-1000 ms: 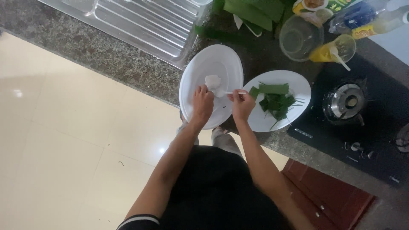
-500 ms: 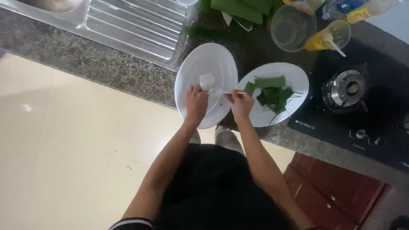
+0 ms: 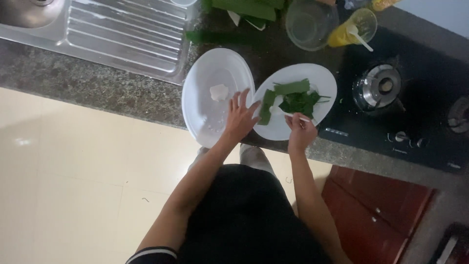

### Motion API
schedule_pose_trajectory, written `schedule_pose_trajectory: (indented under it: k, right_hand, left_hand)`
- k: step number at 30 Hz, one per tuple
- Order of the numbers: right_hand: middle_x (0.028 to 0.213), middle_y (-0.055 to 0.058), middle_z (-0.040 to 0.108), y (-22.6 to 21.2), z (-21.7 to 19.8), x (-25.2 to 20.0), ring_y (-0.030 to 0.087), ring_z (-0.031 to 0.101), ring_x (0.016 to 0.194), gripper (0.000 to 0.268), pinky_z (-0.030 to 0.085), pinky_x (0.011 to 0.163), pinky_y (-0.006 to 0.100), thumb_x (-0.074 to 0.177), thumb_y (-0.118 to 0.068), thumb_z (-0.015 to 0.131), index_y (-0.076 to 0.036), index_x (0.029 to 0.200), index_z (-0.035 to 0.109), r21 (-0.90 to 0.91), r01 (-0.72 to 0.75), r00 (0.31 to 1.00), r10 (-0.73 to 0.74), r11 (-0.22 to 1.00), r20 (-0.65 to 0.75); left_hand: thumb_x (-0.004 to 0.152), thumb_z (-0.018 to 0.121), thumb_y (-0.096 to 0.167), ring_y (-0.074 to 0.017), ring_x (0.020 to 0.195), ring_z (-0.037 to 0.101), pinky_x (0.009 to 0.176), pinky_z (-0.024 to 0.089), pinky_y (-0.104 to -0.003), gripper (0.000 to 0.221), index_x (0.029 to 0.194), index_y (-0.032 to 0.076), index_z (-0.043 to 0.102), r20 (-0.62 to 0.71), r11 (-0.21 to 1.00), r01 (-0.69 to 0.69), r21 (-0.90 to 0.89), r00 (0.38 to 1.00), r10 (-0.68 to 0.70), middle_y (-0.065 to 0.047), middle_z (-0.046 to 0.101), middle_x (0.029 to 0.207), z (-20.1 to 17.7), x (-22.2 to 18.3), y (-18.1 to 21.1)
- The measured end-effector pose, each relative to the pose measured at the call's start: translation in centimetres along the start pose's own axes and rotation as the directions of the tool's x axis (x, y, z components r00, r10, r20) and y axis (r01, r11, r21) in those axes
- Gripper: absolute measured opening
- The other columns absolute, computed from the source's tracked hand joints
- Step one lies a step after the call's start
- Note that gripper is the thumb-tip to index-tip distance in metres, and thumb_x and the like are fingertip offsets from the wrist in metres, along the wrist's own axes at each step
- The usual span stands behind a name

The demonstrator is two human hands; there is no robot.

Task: Assembling and wrapping small dumplings or snacks using green leaves and a white filling.

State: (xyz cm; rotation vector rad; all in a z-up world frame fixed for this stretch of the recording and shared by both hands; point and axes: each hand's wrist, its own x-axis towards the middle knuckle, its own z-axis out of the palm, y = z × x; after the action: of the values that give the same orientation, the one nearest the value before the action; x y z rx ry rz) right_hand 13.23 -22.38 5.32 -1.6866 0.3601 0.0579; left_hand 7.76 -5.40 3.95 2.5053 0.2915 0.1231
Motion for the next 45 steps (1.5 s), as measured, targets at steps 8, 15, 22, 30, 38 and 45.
schedule_pose_trajectory:
  k: [8, 15, 22, 30, 38, 45]
  right_hand:
    - [0.088, 0.021, 0.067, -0.8, 0.6, -0.5, 0.035, 0.066, 0.08, 0.01, 0.056, 0.062, 0.039, 0.089, -0.007, 0.066, -0.001, 0.097, 0.069, -0.314, 0.435, 0.89, -0.352, 0.844, 0.288]
    - [0.091, 0.013, 0.069, -2.2, 0.1, -0.3, 0.032, 0.065, 0.081, 0.01, 0.055, 0.056, 0.034, 0.09, -0.01, 0.066, -0.007, 0.1, 0.069, -0.418, 0.669, 0.74, -0.503, 0.614, 0.446]
    - [0.081, 0.019, 0.066, -2.2, -1.1, 0.5, 0.027, 0.069, 0.072, 0.009, 0.06, 0.059, 0.033, 0.089, -0.006, 0.059, 0.001, 0.093, 0.062, -0.139, 0.082, 0.993, -0.093, 0.987, -0.076]
    - [0.094, 0.013, 0.065, -1.0, -5.8, 1.7, 0.024, 0.068, 0.089, 0.009, 0.056, 0.08, 0.033, 0.083, -0.001, 0.066, -0.004, 0.091, 0.065, 0.271, -0.497, 0.865, 0.497, 0.825, 0.073]
    - [0.095, 0.014, 0.064, -3.8, -4.1, 0.6, 0.021, 0.065, 0.08, 0.025, 0.051, 0.072, 0.034, 0.087, 0.001, 0.058, -0.004, 0.111, 0.06, -0.348, -0.31, 0.863, 0.415, 0.885, 0.288]
    - [0.088, 0.011, 0.062, 2.1, -2.4, 3.4, 0.02, 0.061, 0.077, 0.031, 0.045, 0.069, 0.035, 0.099, -0.032, 0.045, -0.005, 0.105, 0.06, -0.605, -0.017, 0.912, 0.26, 0.796, 0.317]
  left_hand:
    - [0.067, 0.081, 0.038, -0.0481, 0.137, 0.014, 0.106, 0.029, -0.059, 0.055, 0.118, 0.031, 0.062, 0.087, 0.967, -0.024, 0.255, 0.996, 0.001, -0.017, 0.013, 0.151, 1.8, 2.3, 0.5]
    - [0.07, 0.078, 0.04, -0.0465, 0.138, 0.008, 0.109, 0.026, -0.058, 0.056, 0.122, 0.031, 0.058, 0.175, 0.961, -0.031, 0.276, 0.984, -0.019, -0.015, 0.008, 0.152, 1.2, 2.6, 0.8]
    - [0.068, 0.08, 0.036, -0.0462, 0.138, 0.005, 0.11, 0.022, -0.059, 0.057, 0.121, 0.034, 0.059, 0.189, 0.972, -0.022, 0.234, 0.982, -0.023, -0.016, 0.007, 0.152, 2.3, 3.2, 1.6]
    - [0.07, 0.079, 0.036, -0.0461, 0.138, 0.004, 0.111, 0.02, -0.059, 0.054, 0.12, 0.032, 0.06, 0.238, 0.971, -0.036, 0.236, 0.971, -0.022, -0.015, 0.002, 0.152, 2.2, 4.1, 2.7]
    - [0.068, 0.081, 0.033, -0.0469, 0.138, 0.007, 0.111, 0.019, -0.059, 0.054, 0.118, 0.03, 0.062, 0.198, 0.981, -0.025, 0.194, 0.98, -0.014, -0.016, 0.006, 0.152, 4.1, 4.0, 3.0]
    - [0.056, 0.087, 0.032, -0.0493, 0.137, 0.009, 0.109, 0.022, -0.059, 0.056, 0.109, 0.028, 0.068, 0.082, 0.982, -0.054, 0.179, 0.996, 0.04, -0.017, 0.009, 0.151, 6.0, 4.0, 2.6]
